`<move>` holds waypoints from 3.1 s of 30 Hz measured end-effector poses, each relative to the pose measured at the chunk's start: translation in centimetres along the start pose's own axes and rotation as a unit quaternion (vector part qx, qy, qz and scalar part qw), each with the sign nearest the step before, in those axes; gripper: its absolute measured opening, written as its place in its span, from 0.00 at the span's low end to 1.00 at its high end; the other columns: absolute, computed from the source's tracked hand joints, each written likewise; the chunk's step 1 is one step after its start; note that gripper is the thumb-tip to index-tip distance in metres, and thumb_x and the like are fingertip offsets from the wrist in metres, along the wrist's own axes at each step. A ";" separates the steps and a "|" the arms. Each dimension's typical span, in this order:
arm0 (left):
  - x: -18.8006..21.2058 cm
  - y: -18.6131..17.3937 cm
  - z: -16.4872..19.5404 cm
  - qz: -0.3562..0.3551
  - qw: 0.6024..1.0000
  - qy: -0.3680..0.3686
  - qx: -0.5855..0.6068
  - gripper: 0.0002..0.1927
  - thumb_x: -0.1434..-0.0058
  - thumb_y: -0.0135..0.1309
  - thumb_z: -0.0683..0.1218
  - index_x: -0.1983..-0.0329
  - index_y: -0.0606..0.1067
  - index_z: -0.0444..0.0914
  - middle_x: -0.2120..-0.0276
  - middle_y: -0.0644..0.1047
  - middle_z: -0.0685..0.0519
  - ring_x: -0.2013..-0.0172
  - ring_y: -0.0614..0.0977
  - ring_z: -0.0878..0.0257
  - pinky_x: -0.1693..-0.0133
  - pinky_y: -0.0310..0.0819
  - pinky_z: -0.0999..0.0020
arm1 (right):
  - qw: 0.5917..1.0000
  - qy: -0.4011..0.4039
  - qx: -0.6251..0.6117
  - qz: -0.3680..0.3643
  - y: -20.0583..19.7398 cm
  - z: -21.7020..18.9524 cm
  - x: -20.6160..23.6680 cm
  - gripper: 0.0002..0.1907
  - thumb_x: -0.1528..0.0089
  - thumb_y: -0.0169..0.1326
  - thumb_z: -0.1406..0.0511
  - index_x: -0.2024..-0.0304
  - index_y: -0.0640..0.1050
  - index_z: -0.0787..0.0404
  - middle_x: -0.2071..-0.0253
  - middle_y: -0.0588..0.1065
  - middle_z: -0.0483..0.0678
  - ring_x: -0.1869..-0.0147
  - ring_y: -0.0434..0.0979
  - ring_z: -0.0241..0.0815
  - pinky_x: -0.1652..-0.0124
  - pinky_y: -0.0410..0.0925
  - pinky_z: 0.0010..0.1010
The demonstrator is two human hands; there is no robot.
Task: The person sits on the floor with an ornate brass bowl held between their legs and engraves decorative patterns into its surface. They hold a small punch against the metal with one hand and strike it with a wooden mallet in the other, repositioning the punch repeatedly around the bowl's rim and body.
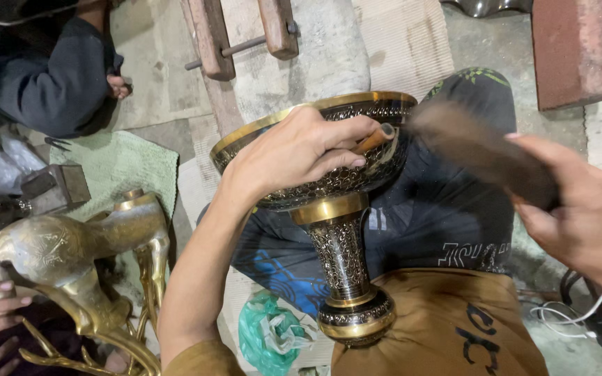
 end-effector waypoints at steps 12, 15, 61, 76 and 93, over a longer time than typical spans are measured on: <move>-0.4 -0.2 -0.2 -0.014 1.000 -0.003 0.021 0.18 0.33 0.60 0.46 0.43 0.73 0.37 0.71 0.80 0.45 0.72 0.81 0.46 0.69 0.72 0.55 | 0.999 -0.025 0.022 0.018 0.4 0.1 0.3 0.34 0.45 0.63 0.70 0.35 0.72 0.57 0.56 0.79 0.56 0.56 0.84 0.53 0.57 0.75 0.38; -0.3 -0.2 -0.1 -0.017 1.000 -0.008 0.021 0.19 0.34 0.61 0.46 0.43 0.73 0.37 0.72 0.79 0.44 0.72 0.80 0.44 0.69 0.71 0.54 | 0.995 -0.070 0.067 0.039 0.6 0.2 0.4 0.32 0.45 0.63 0.70 0.38 0.72 0.59 0.50 0.80 0.60 0.56 0.82 0.57 0.58 0.75 0.39; -0.9 0.0 -0.3 0.002 1.000 -0.027 0.004 0.20 0.35 0.63 0.45 0.43 0.72 0.37 0.76 0.79 0.46 0.73 0.80 0.46 0.70 0.70 0.57 | 0.996 0.063 -0.051 0.047 2.0 2.5 -0.4 0.14 0.34 0.64 0.69 0.47 0.76 0.58 0.57 0.80 0.53 0.59 0.80 0.48 0.60 0.73 0.33; 4.8 -0.3 0.9 0.223 0.972 -0.053 0.048 0.14 0.31 0.64 0.40 0.45 0.74 0.36 0.61 0.85 0.48 0.66 0.88 0.63 0.66 0.81 0.69 | 0.999 0.037 0.013 -0.021 1.4 -0.4 0.1 0.33 0.47 0.66 0.71 0.38 0.76 0.60 0.64 0.81 0.51 0.63 0.82 0.47 0.62 0.72 0.34; 20.3 26.1 4.0 0.354 0.724 -0.516 0.291 0.06 0.34 0.53 0.39 0.56 0.71 0.39 0.75 0.73 0.58 0.73 0.74 0.72 0.71 0.69 0.75 | 0.965 -0.044 -0.255 0.037 10.8 2.2 -11.2 0.32 0.39 0.67 0.61 0.37 0.73 0.69 0.44 0.78 0.54 0.40 0.76 0.43 0.39 0.67 0.33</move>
Point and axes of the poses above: each hand's wrist, its own x-axis away from the middle knuckle, its own y-axis out of the palm, z = x × y, the point moved 1 cm from there along -x, towards the middle knuckle
